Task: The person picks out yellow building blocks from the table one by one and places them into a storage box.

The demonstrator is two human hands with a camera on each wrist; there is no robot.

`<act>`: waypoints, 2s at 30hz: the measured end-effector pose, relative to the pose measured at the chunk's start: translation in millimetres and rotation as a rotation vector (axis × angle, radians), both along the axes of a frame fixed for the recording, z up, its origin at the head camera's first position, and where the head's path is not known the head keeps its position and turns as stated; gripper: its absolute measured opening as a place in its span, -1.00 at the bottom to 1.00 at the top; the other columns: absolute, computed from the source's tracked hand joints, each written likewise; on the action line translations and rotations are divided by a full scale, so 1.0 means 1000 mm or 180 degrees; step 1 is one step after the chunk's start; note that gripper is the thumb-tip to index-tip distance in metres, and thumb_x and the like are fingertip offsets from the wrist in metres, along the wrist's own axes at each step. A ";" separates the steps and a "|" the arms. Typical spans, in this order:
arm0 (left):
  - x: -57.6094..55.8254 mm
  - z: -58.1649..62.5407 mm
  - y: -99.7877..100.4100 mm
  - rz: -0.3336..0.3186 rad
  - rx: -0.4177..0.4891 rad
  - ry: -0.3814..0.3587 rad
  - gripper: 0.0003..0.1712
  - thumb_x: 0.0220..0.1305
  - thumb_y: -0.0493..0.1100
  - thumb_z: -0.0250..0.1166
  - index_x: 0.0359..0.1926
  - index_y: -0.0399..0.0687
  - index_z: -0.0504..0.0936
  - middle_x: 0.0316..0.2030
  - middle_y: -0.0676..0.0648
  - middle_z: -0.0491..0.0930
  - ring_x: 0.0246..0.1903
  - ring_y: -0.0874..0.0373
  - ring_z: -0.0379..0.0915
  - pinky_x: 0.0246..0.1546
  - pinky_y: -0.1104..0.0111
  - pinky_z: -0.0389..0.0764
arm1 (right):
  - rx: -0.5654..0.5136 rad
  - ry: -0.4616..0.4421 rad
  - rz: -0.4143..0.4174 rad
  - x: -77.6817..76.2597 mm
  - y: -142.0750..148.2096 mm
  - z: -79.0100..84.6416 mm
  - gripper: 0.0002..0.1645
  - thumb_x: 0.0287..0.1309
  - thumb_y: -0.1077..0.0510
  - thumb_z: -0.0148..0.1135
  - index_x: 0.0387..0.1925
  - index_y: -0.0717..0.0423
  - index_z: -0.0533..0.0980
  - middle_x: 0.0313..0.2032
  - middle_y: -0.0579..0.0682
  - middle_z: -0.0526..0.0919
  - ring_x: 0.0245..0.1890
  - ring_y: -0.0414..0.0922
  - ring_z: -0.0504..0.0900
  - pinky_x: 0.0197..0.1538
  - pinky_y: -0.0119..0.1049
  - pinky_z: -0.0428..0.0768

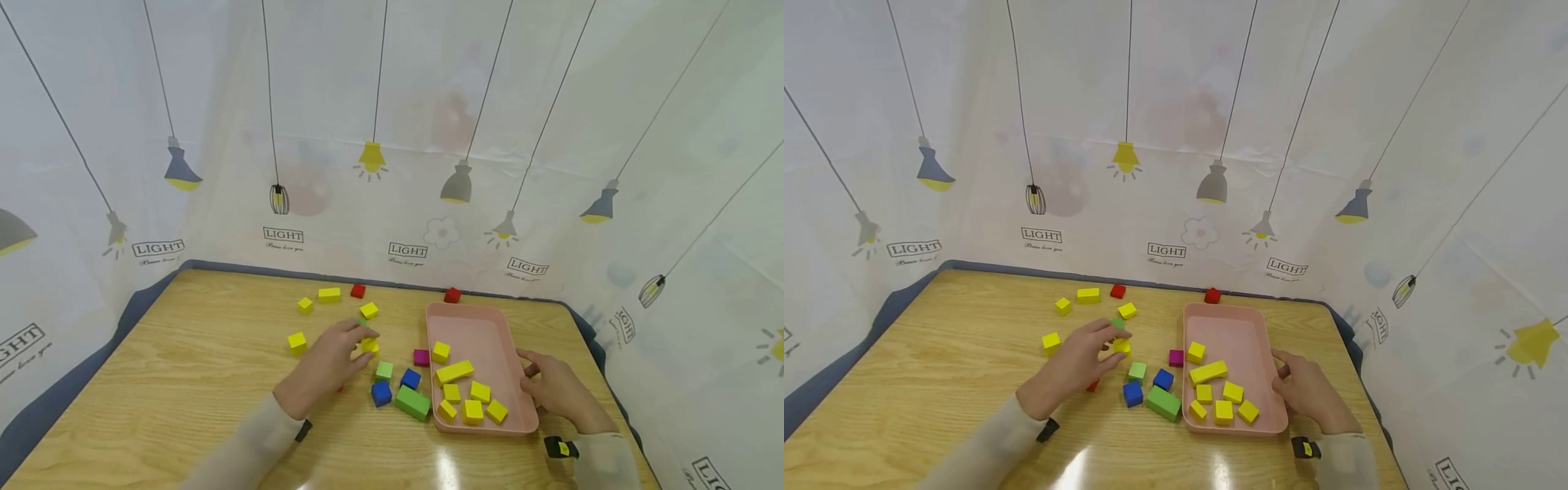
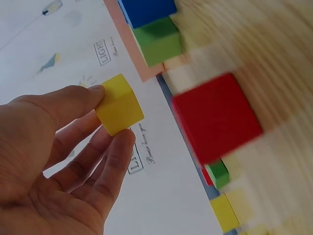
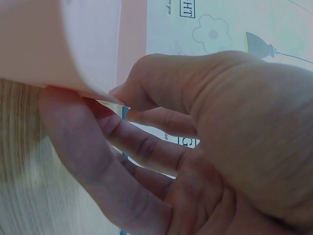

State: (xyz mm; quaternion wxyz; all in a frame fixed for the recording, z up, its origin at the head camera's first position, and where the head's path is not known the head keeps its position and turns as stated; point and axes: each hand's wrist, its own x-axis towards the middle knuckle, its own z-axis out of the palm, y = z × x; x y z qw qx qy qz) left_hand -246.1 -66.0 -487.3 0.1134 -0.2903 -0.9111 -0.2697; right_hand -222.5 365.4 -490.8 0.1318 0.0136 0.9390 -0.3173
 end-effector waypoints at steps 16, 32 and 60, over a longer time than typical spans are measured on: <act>-0.012 0.009 0.064 -0.0316 -0.0071 0.0095 -0.61 0.27 -0.07 0.45 0.11 0.06 0.64 -0.06 0.08 0.53 -0.19 0.25 0.46 -0.18 0.55 0.56 | 0.0077 0.0071 0.0023 0.002 -0.001 0.002 -0.20 0.24 0.28 0.25 0.48 0.13 0.23 -0.05 0.18 0.57 -0.45 -0.10 0.63 -0.48 -0.23 0.68; -0.029 0.014 0.109 -0.0312 -0.0156 0.0017 -0.60 0.32 -0.12 0.41 0.16 0.09 0.59 -0.01 0.07 0.51 -0.20 0.29 0.37 -0.13 0.55 0.55 | 0.0052 0.0064 0.0036 0.001 0.000 0.000 -0.20 0.25 0.28 0.26 0.48 0.12 0.23 -0.06 0.18 0.56 -0.46 -0.11 0.62 -0.48 -0.23 0.68; -0.059 0.006 0.145 -0.0067 -0.0421 -0.0109 -0.62 0.31 -0.16 0.41 0.13 0.04 0.63 0.01 0.02 0.53 -0.11 0.21 0.44 -0.03 0.46 0.57 | 0.0034 0.0064 0.0029 0.001 0.000 0.000 -0.22 0.26 0.28 0.25 0.48 0.11 0.24 -0.06 0.18 0.57 -0.46 -0.09 0.62 -0.51 -0.25 0.66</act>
